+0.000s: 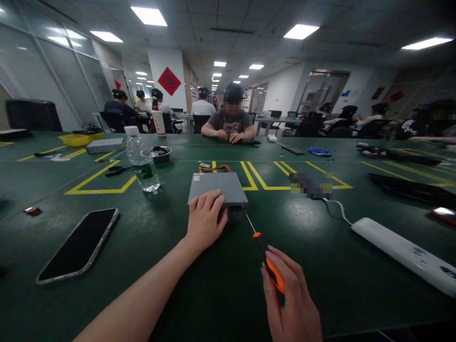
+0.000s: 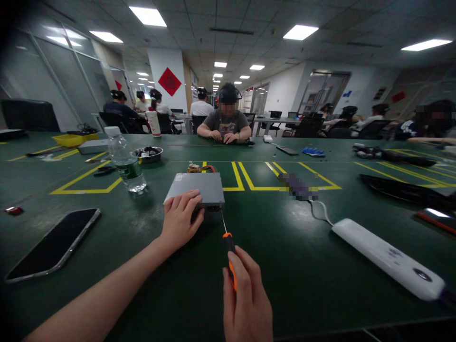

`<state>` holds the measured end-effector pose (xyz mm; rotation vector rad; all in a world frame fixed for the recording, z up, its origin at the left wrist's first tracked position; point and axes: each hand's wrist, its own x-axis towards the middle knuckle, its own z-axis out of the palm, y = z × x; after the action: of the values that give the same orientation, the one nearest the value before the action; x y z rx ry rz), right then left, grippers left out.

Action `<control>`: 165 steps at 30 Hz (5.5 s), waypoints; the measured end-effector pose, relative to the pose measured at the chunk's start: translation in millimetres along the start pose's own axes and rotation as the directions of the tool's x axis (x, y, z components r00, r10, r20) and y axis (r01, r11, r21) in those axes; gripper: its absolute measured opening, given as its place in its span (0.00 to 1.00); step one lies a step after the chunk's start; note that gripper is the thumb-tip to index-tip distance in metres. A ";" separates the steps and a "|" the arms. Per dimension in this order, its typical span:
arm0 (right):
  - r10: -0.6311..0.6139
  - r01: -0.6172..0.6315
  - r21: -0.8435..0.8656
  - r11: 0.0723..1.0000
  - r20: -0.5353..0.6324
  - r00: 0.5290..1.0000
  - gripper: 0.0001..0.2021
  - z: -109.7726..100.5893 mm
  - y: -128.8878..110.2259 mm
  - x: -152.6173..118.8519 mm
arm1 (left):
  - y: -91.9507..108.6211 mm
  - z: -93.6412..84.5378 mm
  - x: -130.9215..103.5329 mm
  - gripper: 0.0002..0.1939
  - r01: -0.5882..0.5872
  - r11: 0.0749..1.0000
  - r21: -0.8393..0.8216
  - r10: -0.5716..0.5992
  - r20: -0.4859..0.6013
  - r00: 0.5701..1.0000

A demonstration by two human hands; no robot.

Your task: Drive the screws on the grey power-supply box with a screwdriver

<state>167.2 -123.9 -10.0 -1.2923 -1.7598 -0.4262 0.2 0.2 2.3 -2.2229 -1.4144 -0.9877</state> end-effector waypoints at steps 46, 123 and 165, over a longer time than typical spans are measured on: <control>-0.007 0.006 0.048 0.999 0.033 0.999 0.11 10.4 -8.7 3.8 | 1.3 -3.1 0.3 0.14 0.029 1.000 -0.012 -0.029 -0.035 0.999; -0.007 0.015 -0.097 0.995 0.083 0.997 0.18 7.6 -36.3 8.2 | 3.1 -6.2 -0.7 0.14 0.010 0.999 -0.044 -0.011 -0.042 0.999; -0.041 0.042 -0.116 0.992 0.010 0.999 0.14 12.2 -36.6 7.7 | 2.4 -5.1 -0.8 0.14 0.012 1.000 -0.025 -0.013 -0.022 1.000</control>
<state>128.6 -125.4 -2.5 -1.3415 -1.7934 -0.5557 0.2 -4.5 5.6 -2.2168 -1.4153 -1.0367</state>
